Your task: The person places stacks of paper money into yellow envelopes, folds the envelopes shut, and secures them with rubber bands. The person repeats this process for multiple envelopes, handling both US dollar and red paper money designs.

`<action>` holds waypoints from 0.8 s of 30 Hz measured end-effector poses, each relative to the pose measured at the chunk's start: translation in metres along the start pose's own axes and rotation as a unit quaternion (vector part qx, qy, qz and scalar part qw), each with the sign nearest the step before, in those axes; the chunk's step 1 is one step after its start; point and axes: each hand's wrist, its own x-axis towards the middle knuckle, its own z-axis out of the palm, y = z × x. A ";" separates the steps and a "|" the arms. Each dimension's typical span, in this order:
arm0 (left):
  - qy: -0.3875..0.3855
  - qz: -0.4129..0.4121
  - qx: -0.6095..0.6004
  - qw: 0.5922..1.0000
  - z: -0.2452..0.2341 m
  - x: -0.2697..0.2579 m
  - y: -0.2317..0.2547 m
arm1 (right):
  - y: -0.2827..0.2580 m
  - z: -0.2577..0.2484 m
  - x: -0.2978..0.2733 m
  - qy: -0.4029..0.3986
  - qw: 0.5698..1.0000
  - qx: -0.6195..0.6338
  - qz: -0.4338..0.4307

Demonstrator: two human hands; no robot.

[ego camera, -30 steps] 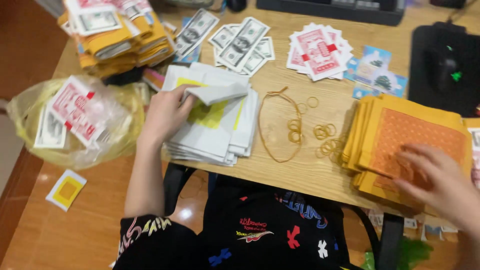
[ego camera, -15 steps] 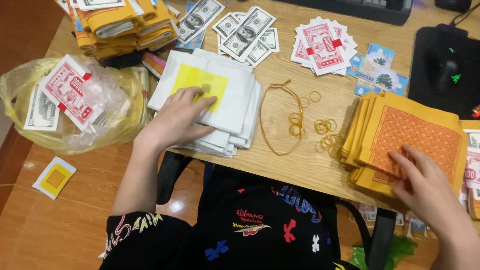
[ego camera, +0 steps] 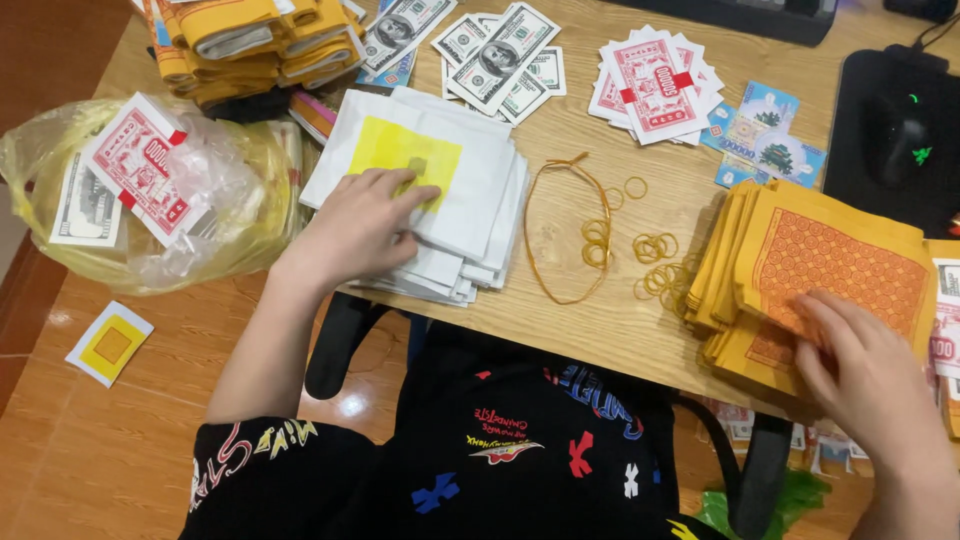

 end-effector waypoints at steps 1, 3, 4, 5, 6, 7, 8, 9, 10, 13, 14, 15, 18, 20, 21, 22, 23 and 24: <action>-0.027 -0.008 -0.047 0.998 -0.012 0.001 0.004 | 0.003 -0.002 0.001 0.016 0.999 0.046 -0.003; 0.015 -0.005 -0.069 0.997 -0.010 0.000 -0.003 | 0.010 0.005 -0.004 0.031 0.996 0.078 0.024; 0.056 -0.001 -0.092 0.994 -0.009 0.001 -0.007 | 0.014 0.008 -0.007 0.046 0.992 0.110 0.051; 0.057 0.000 -0.091 0.994 -0.011 0.001 -0.006 | 0.012 0.006 -0.008 0.047 0.992 0.110 0.052; 0.051 -0.033 -0.108 0.992 -0.013 0.001 -0.006 | 0.011 0.004 -0.008 0.056 0.991 0.100 0.074; 0.045 -0.066 -0.124 0.989 -0.015 0.001 -0.005 | 0.009 0.003 -0.010 0.065 0.989 0.091 0.096; 0.045 -0.065 -0.125 0.989 -0.017 0.001 -0.006 | 0.011 0.005 -0.011 0.064 0.989 0.091 0.097; 0.045 -0.080 -0.139 0.986 -0.020 0.000 -0.007 | 0.013 0.008 -0.013 0.080 0.986 0.102 0.106; 0.045 -0.095 -0.153 0.983 -0.022 -0.001 -0.008 | 0.015 0.010 -0.014 0.095 0.982 0.112 0.115; 0.006 -0.124 -0.176 0.977 -0.024 -0.004 -0.014 | 0.021 0.014 -0.017 0.110 0.979 0.118 0.124; 0.006 -0.122 -0.175 0.977 -0.024 -0.005 -0.014 | 0.019 0.012 -0.016 0.112 0.979 0.117 0.126; -0.012 -0.105 -0.169 0.980 -0.023 -0.006 -0.014 | 0.018 0.009 -0.015 0.098 0.982 0.101 0.130; 0.032 -0.036 -0.119 0.992 -0.001 -0.006 -0.018 | 0.014 0.007 -0.010 0.094 0.980 0.113 0.137; 0.094 0.019 -0.077 0.992 0.019 -0.003 -0.019 | 0.013 0.006 -0.008 0.103 0.974 0.141 0.142; 0.143 0.011 0.011 0.990 0.027 0.000 -0.019 | 0.011 0.005 -0.007 0.078 0.982 0.122 0.121; 0.191 0.004 0.099 0.977 0.034 0.002 -0.019 | 0.010 0.004 -0.005 0.054 0.988 0.102 0.100; 0.191 0.011 0.098 0.977 0.035 0.005 -0.021 | 0.012 0.004 -0.005 0.055 0.988 0.100 0.107; 0.196 0.007 0.115 0.974 0.036 0.008 -0.023 | 0.013 0.004 -0.005 0.083 0.986 0.095 0.109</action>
